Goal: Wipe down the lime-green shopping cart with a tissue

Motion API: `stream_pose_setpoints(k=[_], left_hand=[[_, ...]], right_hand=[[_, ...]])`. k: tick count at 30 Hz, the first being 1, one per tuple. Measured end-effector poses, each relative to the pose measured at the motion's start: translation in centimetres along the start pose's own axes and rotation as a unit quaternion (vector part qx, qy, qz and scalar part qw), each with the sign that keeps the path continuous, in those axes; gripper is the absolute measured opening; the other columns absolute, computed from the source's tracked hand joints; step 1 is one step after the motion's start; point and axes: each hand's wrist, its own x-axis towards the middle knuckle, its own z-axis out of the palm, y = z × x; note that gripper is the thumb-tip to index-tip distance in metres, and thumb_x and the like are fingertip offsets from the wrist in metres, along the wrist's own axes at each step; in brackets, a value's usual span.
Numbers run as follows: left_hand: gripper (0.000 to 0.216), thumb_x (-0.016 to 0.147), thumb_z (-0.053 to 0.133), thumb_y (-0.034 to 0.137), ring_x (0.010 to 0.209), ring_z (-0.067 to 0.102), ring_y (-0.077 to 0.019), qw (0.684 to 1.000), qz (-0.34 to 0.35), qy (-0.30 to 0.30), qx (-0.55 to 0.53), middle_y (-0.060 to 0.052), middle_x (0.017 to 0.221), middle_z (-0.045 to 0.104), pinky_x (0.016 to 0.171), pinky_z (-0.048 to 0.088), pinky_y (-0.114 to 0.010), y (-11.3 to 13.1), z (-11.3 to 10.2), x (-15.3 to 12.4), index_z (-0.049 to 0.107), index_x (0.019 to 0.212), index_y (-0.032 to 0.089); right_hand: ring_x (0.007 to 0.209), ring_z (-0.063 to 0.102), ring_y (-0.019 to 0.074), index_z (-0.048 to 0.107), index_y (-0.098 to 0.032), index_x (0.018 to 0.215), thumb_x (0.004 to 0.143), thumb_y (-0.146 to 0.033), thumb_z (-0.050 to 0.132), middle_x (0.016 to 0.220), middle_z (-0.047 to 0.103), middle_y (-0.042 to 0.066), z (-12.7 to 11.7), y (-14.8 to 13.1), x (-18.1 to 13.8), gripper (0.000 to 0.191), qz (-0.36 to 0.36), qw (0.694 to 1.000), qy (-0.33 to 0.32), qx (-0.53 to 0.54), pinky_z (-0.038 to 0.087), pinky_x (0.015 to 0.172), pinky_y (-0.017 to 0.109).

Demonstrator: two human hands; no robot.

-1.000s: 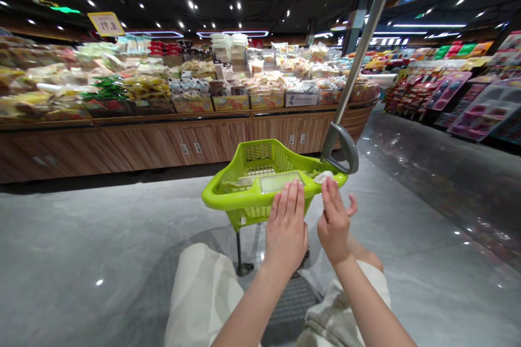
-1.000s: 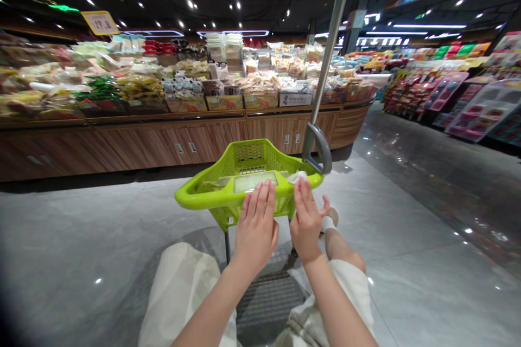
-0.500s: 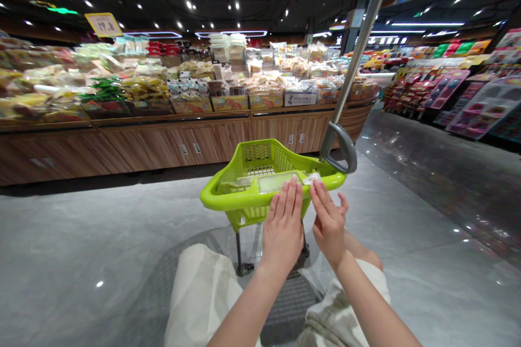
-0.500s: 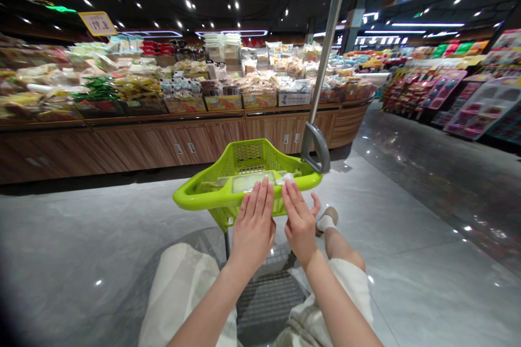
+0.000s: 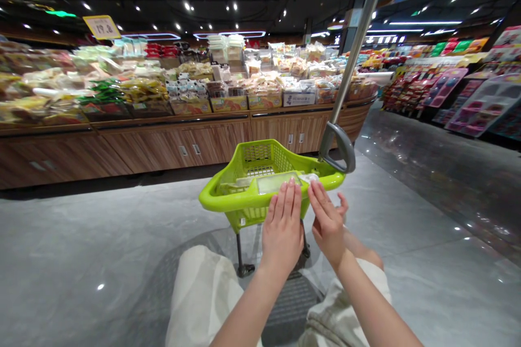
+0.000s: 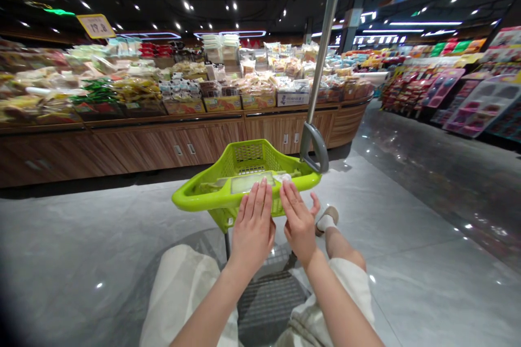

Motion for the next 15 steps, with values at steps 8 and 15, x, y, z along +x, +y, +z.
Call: stream_pose_setpoints(k=[8, 15], left_hand=[[0.078, 0.083, 0.05, 0.018, 0.149, 0.017, -0.0233, 1.0, -0.002, -0.001, -0.01, -0.009, 0.161, 0.021, 0.121, 0.022, -0.04, 0.2, -0.1, 0.0, 0.017, 0.153, 0.007], [0.077, 0.083, 0.049, 0.018, 0.148, 0.02, -0.0225, 1.0, 0.003, -0.003, -0.012, -0.009, 0.16, 0.025, 0.12, 0.025, -0.04, 0.0, -0.3, -0.1, 0.018, 0.153, 0.008]], right_hand=[[0.138, 0.043, 0.0213, 0.03, -0.027, 0.151, 0.082, -0.002, 0.032, 0.147, 0.047, 0.011, -0.3, 1.4, 0.2, 0.073, 0.07, 0.995, 0.067, -0.034, 0.02, 0.114, 0.048], [0.136, 0.045, 0.0218, 0.029, -0.028, 0.152, 0.081, -0.003, 0.033, 0.148, 0.047, 0.011, -0.1, 2.2, -0.5, 0.074, 0.036, 0.998, 0.046, -0.037, 0.014, 0.116, 0.05]])
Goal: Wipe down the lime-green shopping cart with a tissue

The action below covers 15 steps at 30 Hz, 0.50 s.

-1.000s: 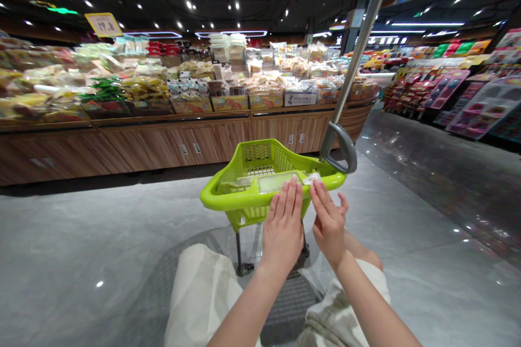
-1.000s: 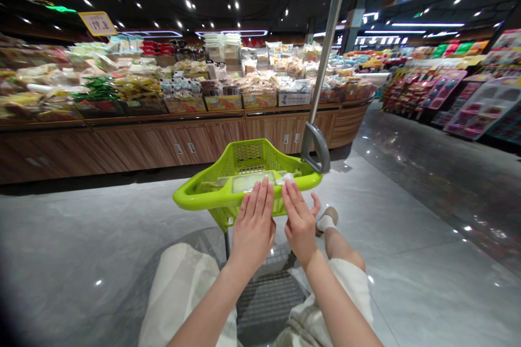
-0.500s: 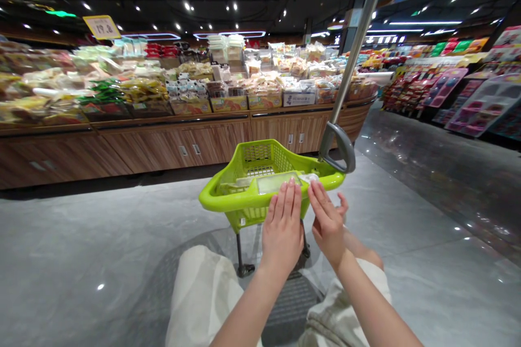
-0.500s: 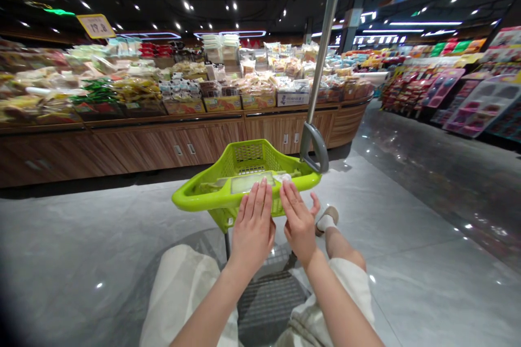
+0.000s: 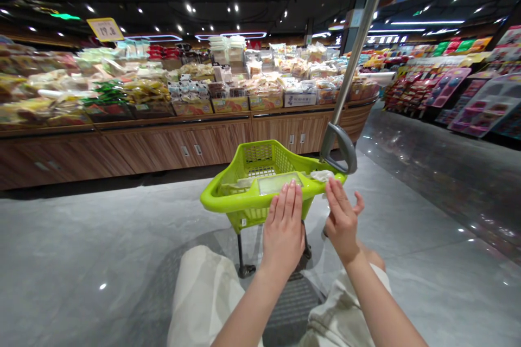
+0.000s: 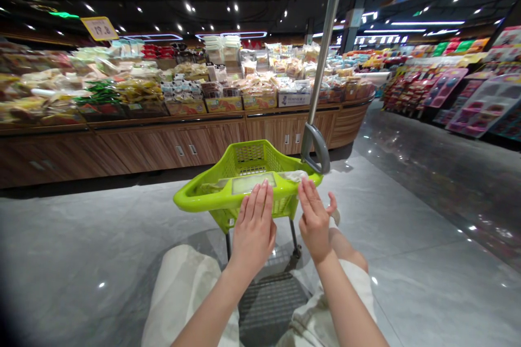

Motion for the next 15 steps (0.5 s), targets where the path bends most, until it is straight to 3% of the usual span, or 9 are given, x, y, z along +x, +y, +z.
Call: stream_pose_setpoints(k=[4, 10, 15], left_hand=[[0.077, 0.083, 0.048, 0.018, 0.148, 0.02, -0.0226, 1.0, -0.002, -0.002, 0.006, -0.01, 0.16, 0.025, 0.12, 0.026, -0.04, 0.1, 0.0, 0.1, 0.018, 0.153, 0.008], [0.077, 0.083, 0.048, 0.018, 0.149, 0.019, -0.0229, 1.0, -0.012, 0.01, 0.01, -0.009, 0.161, 0.024, 0.121, 0.023, -0.04, 0.2, 0.3, 0.0, 0.018, 0.153, 0.009], [0.076, 0.084, 0.049, 0.019, 0.148, 0.02, -0.0222, 1.0, 0.0, -0.003, 0.009, -0.008, 0.16, 0.025, 0.12, 0.025, -0.039, 0.0, 0.0, 0.0, 0.018, 0.153, 0.008]], right_hand=[[0.136, 0.046, 0.0222, 0.032, -0.027, 0.15, 0.083, -0.002, 0.029, 0.146, 0.049, 0.011, 0.7, 0.7, -0.1, 0.072, 0.079, 0.993, 0.08, -0.044, 0.018, 0.114, 0.051], [0.138, 0.042, 0.0215, 0.02, -0.025, 0.154, 0.081, -0.003, 0.033, 0.149, 0.045, 0.012, 0.2, -2.3, 0.0, 0.078, -0.059, 0.996, -0.05, 0.042, 0.019, 0.115, 0.049], [0.137, 0.044, 0.0214, 0.031, -0.028, 0.151, 0.084, -0.002, 0.032, 0.147, 0.048, 0.011, 0.6, 0.0, -0.1, 0.072, 0.056, 0.996, 0.06, -0.019, 0.013, 0.116, 0.051]])
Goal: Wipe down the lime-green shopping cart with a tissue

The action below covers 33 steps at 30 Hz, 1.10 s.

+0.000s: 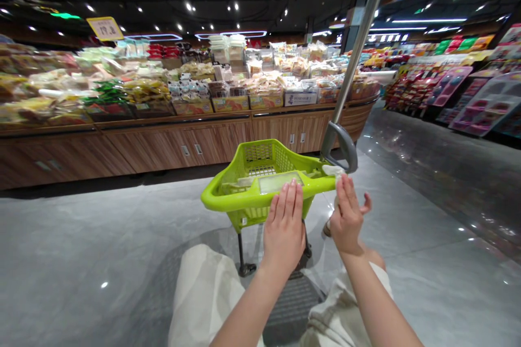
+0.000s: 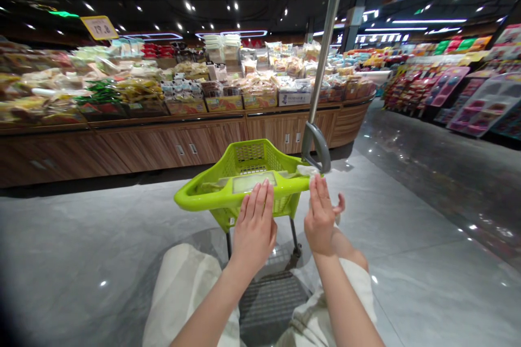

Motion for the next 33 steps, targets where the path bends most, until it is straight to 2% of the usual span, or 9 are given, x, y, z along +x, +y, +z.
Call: stream_pose_setpoints(k=[2, 7, 10, 13, 19, 21, 25, 31, 33], left_hand=[[0.077, 0.084, 0.05, 0.02, 0.148, 0.02, -0.0229, 1.0, -0.001, -0.002, -0.003, -0.009, 0.16, 0.024, 0.12, 0.025, -0.04, 0.1, 0.0, 0.0, 0.017, 0.153, 0.007], [0.078, 0.083, 0.05, 0.018, 0.148, 0.02, -0.0235, 1.0, -0.012, 0.01, -0.012, -0.009, 0.16, 0.026, 0.12, 0.024, -0.041, 0.2, 0.1, 0.0, 0.017, 0.153, 0.008], [0.077, 0.084, 0.049, 0.019, 0.148, 0.021, -0.0227, 1.0, -0.006, 0.002, -0.017, -0.009, 0.16, 0.026, 0.121, 0.024, -0.04, 0.0, 0.0, 0.0, 0.017, 0.153, 0.009], [0.077, 0.083, 0.05, 0.019, 0.148, 0.02, -0.023, 1.0, -0.002, -0.006, -0.015, -0.01, 0.16, 0.026, 0.12, 0.025, -0.04, 0.0, -0.1, 0.1, 0.018, 0.153, 0.008], [0.077, 0.083, 0.049, 0.019, 0.148, 0.02, -0.0235, 1.0, -0.012, 0.007, -0.007, -0.01, 0.16, 0.027, 0.12, 0.025, -0.041, 0.2, 0.1, 0.1, 0.018, 0.153, 0.008], [0.077, 0.084, 0.049, 0.018, 0.148, 0.022, -0.023, 1.0, -0.008, 0.006, -0.011, -0.01, 0.159, 0.028, 0.12, 0.025, -0.04, 0.1, 0.0, 0.0, 0.018, 0.153, 0.009], [0.077, 0.083, 0.049, 0.018, 0.147, 0.023, -0.0229, 1.0, -0.004, 0.005, -0.018, -0.011, 0.158, 0.031, 0.12, 0.025, -0.04, 0.1, -0.1, 0.0, 0.018, 0.153, 0.009], [0.076, 0.084, 0.049, 0.019, 0.147, 0.024, -0.0237, 1.0, -0.013, 0.018, -0.019, -0.009, 0.158, 0.031, 0.12, 0.025, -0.041, 0.2, 0.1, 0.0, 0.018, 0.153, 0.01], [0.075, 0.085, 0.049, 0.019, 0.147, 0.024, -0.0233, 1.0, -0.011, 0.015, -0.021, -0.008, 0.158, 0.03, 0.12, 0.025, -0.04, 0.1, 0.2, -0.1, 0.019, 0.153, 0.01]], right_hand=[[0.137, 0.044, 0.0216, 0.03, -0.028, 0.151, 0.084, -0.002, 0.03, 0.147, 0.048, 0.012, 0.1, -0.1, 0.1, 0.072, 0.009, 1.0, 0.005, -0.004, 0.016, 0.115, 0.052], [0.137, 0.044, 0.0211, 0.023, -0.026, 0.153, 0.083, -0.002, 0.033, 0.146, 0.048, 0.013, -0.4, -1.5, 0.1, 0.075, -0.115, 0.986, -0.102, 0.061, 0.016, 0.115, 0.05], [0.137, 0.044, 0.0213, 0.028, -0.029, 0.152, 0.085, -0.003, 0.033, 0.147, 0.047, 0.011, -0.4, -0.4, 0.2, 0.072, -0.065, 0.995, -0.064, 0.033, 0.013, 0.116, 0.052], [0.139, 0.041, 0.0214, 0.03, -0.029, 0.151, 0.087, -0.002, 0.031, 0.149, 0.045, 0.011, 0.0, 0.2, 0.2, 0.069, -0.001, 1.0, -0.002, 0.017, 0.018, 0.115, 0.053], [0.143, 0.034, 0.022, 0.022, -0.025, 0.154, 0.085, -0.002, 0.032, 0.154, 0.037, 0.01, 0.0, -1.0, 0.1, 0.074, -0.118, 0.982, -0.101, 0.106, 0.027, 0.116, 0.05], [0.143, 0.034, 0.0219, 0.024, -0.026, 0.153, 0.085, -0.001, 0.031, 0.155, 0.037, 0.008, -0.1, -0.4, 0.1, 0.073, -0.103, 0.985, -0.095, 0.097, 0.026, 0.118, 0.051], [0.144, 0.032, 0.0213, 0.027, -0.028, 0.152, 0.086, -0.001, 0.029, 0.155, 0.036, 0.005, 0.1, 0.5, 0.4, 0.072, -0.009, 0.997, -0.016, 0.076, 0.027, 0.118, 0.054], [0.143, 0.033, 0.0236, 0.022, -0.026, 0.153, 0.084, -0.002, 0.032, 0.155, 0.035, 0.007, -0.2, -1.0, 0.5, 0.074, -0.123, 0.977, -0.107, 0.138, 0.032, 0.116, 0.053], [0.143, 0.033, 0.0237, 0.025, -0.027, 0.153, 0.086, -0.002, 0.032, 0.155, 0.035, 0.006, -0.2, -0.6, 0.0, 0.072, -0.112, 0.978, -0.097, 0.146, 0.031, 0.117, 0.053]])
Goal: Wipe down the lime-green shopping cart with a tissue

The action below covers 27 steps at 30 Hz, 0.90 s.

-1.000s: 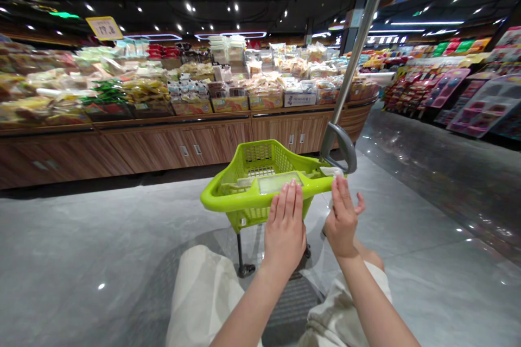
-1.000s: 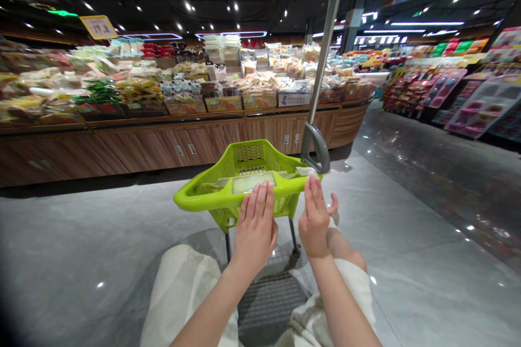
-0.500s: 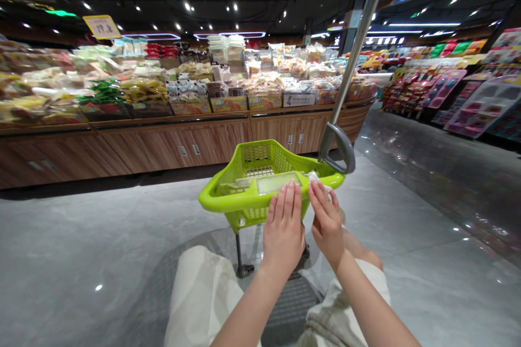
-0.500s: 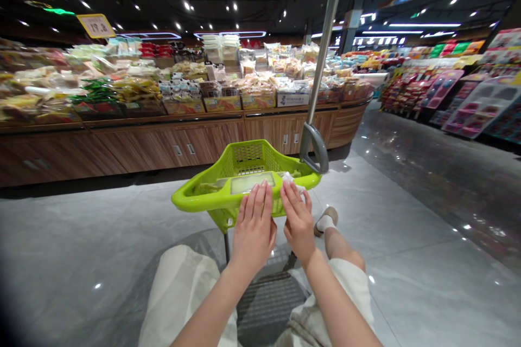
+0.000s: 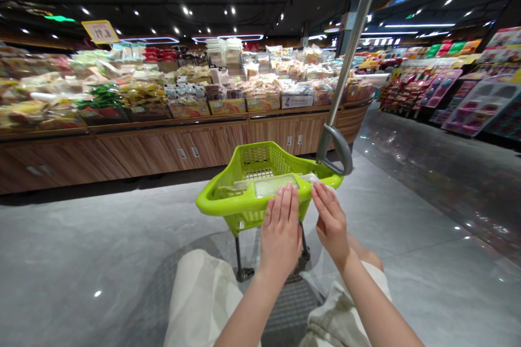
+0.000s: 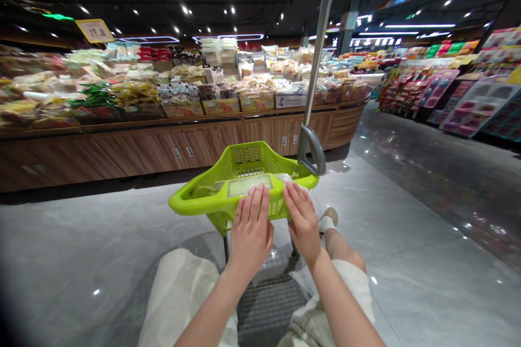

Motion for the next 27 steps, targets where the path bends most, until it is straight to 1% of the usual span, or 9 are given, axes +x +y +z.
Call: stream_pose_setpoints(k=[3, 5, 8, 11, 14, 16, 20, 22, 27], left_hand=[[0.073, 0.086, 0.048, 0.019, 0.147, 0.025, -0.0228, 1.0, 0.003, 0.007, -0.003, -0.008, 0.158, 0.031, 0.12, 0.024, -0.039, -0.1, 0.1, -0.1, 0.021, 0.153, 0.01], [0.071, 0.086, 0.047, 0.018, 0.147, 0.025, -0.0226, 1.0, 0.002, 0.018, -0.008, -0.008, 0.157, 0.034, 0.12, 0.023, -0.039, -0.1, 0.2, 0.0, 0.023, 0.152, 0.01], [0.071, 0.085, 0.047, 0.015, 0.146, 0.028, -0.0224, 0.999, -0.005, 0.034, -0.018, -0.009, 0.155, 0.038, 0.12, 0.024, -0.04, -0.1, 0.3, 0.0, 0.024, 0.151, 0.01], [0.07, 0.084, 0.047, 0.014, 0.145, 0.03, -0.0223, 0.999, -0.013, 0.038, -0.028, -0.009, 0.153, 0.041, 0.12, 0.024, -0.04, 0.0, 0.3, 0.0, 0.026, 0.151, 0.012], [0.067, 0.084, 0.049, 0.014, 0.144, 0.031, -0.0227, 0.998, -0.018, 0.046, -0.043, -0.01, 0.151, 0.044, 0.119, 0.023, -0.04, 0.0, 0.1, -0.2, 0.031, 0.148, 0.011], [0.063, 0.085, 0.05, 0.015, 0.142, 0.034, -0.0233, 0.995, -0.022, 0.063, -0.068, -0.012, 0.148, 0.047, 0.118, 0.023, -0.04, -0.2, 0.1, -0.4, 0.034, 0.146, 0.012], [0.054, 0.088, 0.049, 0.018, 0.137, 0.04, -0.0245, 0.985, -0.017, 0.119, -0.123, -0.015, 0.139, 0.053, 0.115, 0.023, -0.042, -1.0, 0.4, -0.8, 0.039, 0.141, 0.012], [0.05, 0.089, 0.05, 0.019, 0.135, 0.041, -0.0254, 0.981, -0.013, 0.138, -0.136, -0.016, 0.135, 0.055, 0.115, 0.021, -0.044, -1.8, 0.6, -1.2, 0.041, 0.138, 0.013], [0.045, 0.088, 0.052, 0.02, 0.129, 0.046, -0.0252, 0.976, 0.001, 0.164, -0.142, -0.014, 0.129, 0.058, 0.114, 0.021, -0.046, -5.4, 0.1, -2.5, 0.043, 0.132, 0.018]], right_hand=[[0.143, 0.033, 0.0229, 0.031, -0.028, 0.151, 0.089, -0.003, 0.03, 0.156, 0.035, 0.004, 0.4, 0.6, -1.1, 0.067, 0.083, 0.993, 0.086, 0.003, 0.031, 0.117, 0.051], [0.143, 0.035, 0.0217, 0.034, -0.027, 0.149, 0.092, -0.006, 0.031, 0.155, 0.036, 0.004, 0.9, 0.5, -1.5, 0.062, 0.171, 0.974, 0.147, 0.012, 0.031, 0.117, 0.048], [0.143, 0.034, 0.0222, 0.04, -0.026, 0.147, 0.094, -0.015, 0.038, 0.155, 0.037, 0.006, 1.7, 0.0, -1.1, 0.054, 0.283, 0.937, 0.194, 0.069, 0.028, 0.118, 0.047], [0.141, 0.037, 0.0248, 0.047, -0.023, 0.143, 0.091, -0.02, 0.045, 0.151, 0.043, 0.007, 2.0, 0.8, 0.2, 0.052, 0.341, 0.894, 0.248, 0.152, 0.029, 0.117, 0.048], [0.131, 0.05, 0.0274, 0.059, -0.02, 0.132, 0.085, -0.023, 0.051, 0.137, 0.058, 0.008, 1.5, 3.3, 1.9, 0.048, 0.365, 0.85, 0.303, 0.231, 0.039, 0.11, 0.047], [0.12, 0.059, 0.0272, 0.068, -0.02, 0.119, 0.081, -0.023, 0.053, 0.121, 0.069, 0.006, 0.5, 5.0, 3.2, 0.041, 0.36, 0.838, 0.294, 0.285, 0.044, 0.104, 0.045], [0.105, 0.065, 0.0252, 0.077, -0.023, 0.091, 0.08, -0.026, 0.055, 0.097, 0.075, 0.004, -2.0, 5.9, 5.2, 0.024, 0.293, 0.868, 0.141, 0.375, 0.047, 0.099, 0.041], [0.103, 0.065, 0.0247, 0.077, -0.024, 0.082, 0.081, -0.026, 0.054, 0.095, 0.074, 0.005, -2.8, 4.9, 5.7, 0.022, 0.263, 0.878, 0.101, 0.387, 0.046, 0.099, 0.04], [0.095, 0.066, 0.0229, 0.074, -0.023, 0.083, 0.085, -0.023, 0.049, 0.091, 0.073, 0.003, -2.9, 0.5, 5.1, 0.024, 0.234, 0.888, 0.097, 0.383, 0.046, 0.099, 0.043]])
